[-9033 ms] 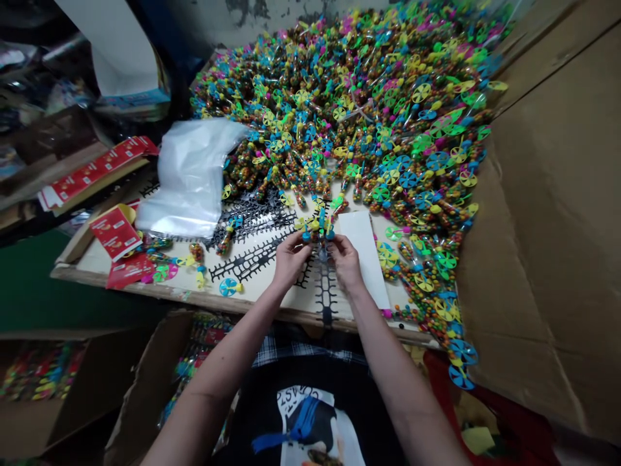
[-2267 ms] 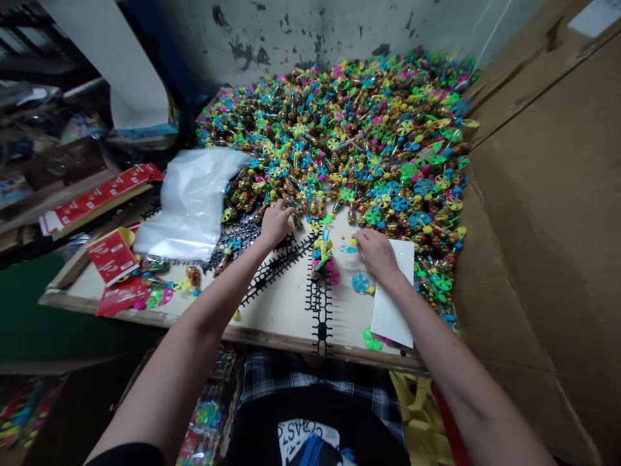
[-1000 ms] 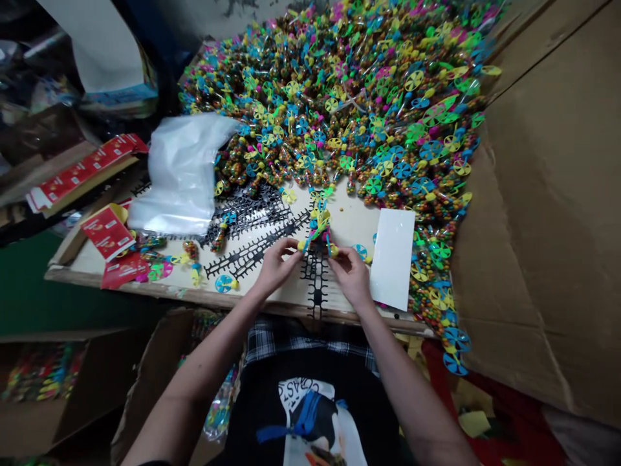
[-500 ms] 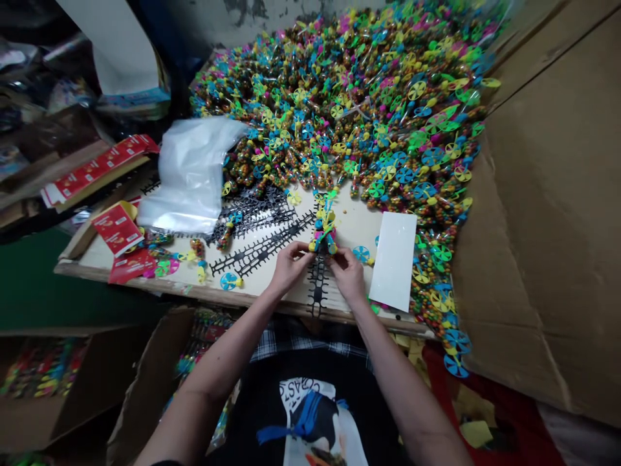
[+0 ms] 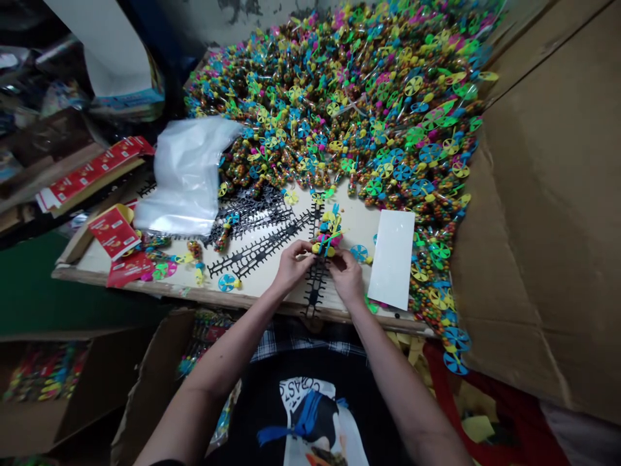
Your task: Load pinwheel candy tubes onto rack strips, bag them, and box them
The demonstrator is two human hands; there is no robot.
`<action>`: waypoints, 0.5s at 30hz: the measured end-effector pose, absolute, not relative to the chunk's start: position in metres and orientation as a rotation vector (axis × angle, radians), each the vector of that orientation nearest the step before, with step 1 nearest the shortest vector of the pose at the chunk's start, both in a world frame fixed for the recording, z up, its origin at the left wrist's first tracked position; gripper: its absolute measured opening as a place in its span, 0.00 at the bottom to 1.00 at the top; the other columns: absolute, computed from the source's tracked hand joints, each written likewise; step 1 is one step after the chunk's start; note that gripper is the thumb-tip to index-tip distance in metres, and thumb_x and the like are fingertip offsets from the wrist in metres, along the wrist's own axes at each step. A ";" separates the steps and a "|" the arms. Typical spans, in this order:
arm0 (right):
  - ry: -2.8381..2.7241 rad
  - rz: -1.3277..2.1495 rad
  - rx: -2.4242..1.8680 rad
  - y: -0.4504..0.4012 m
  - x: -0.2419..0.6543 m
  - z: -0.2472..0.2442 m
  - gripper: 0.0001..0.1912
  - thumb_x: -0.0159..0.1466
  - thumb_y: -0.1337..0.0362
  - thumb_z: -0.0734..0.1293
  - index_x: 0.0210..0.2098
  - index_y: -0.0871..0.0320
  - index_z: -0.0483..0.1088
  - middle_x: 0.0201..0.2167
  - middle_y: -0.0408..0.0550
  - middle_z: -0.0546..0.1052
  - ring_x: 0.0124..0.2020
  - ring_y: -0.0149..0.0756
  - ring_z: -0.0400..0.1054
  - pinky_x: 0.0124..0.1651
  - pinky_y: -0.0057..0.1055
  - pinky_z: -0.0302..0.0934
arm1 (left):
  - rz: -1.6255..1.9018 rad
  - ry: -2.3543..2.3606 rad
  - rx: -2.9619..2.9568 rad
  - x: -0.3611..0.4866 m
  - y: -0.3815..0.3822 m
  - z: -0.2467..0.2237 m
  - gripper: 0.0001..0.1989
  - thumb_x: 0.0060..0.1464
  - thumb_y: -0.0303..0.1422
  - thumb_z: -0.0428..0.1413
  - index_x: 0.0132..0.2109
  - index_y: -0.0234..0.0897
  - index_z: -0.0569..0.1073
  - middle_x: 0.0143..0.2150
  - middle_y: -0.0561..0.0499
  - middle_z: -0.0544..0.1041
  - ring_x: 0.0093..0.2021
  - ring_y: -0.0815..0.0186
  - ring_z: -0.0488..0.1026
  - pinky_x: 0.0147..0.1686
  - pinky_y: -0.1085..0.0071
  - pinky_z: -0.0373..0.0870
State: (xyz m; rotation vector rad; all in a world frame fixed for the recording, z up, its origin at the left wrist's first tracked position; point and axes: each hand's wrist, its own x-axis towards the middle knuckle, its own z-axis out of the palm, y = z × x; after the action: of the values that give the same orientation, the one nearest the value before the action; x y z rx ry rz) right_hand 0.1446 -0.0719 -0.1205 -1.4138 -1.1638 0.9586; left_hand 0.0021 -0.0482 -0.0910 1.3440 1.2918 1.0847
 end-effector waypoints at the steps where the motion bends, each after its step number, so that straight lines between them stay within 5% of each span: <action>1: -1.142 0.989 -1.396 -0.071 0.145 -0.121 0.11 0.52 0.59 0.66 0.34 0.54 0.70 0.35 0.47 0.77 0.38 0.40 0.72 0.47 0.40 0.65 | 1.072 1.281 1.338 0.003 -0.048 -0.090 0.05 0.43 0.31 0.59 0.29 0.37 0.72 0.30 0.52 0.76 0.34 0.67 0.71 0.37 0.71 0.67; 15: -1.115 1.024 -1.364 -0.066 0.150 -0.115 0.11 0.52 0.60 0.65 0.35 0.55 0.70 0.35 0.47 0.77 0.39 0.39 0.72 0.48 0.40 0.65 | 1.132 1.259 1.365 0.009 -0.050 -0.090 0.05 0.49 0.29 0.57 0.35 0.38 0.74 0.36 0.49 0.78 0.39 0.65 0.74 0.42 0.69 0.69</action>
State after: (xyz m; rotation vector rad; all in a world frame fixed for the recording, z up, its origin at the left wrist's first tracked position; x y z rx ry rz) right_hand 0.1495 -0.0661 -0.1146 -1.3639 -1.1148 1.0243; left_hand 0.0089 -0.0496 -0.0900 1.3649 1.2591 1.1319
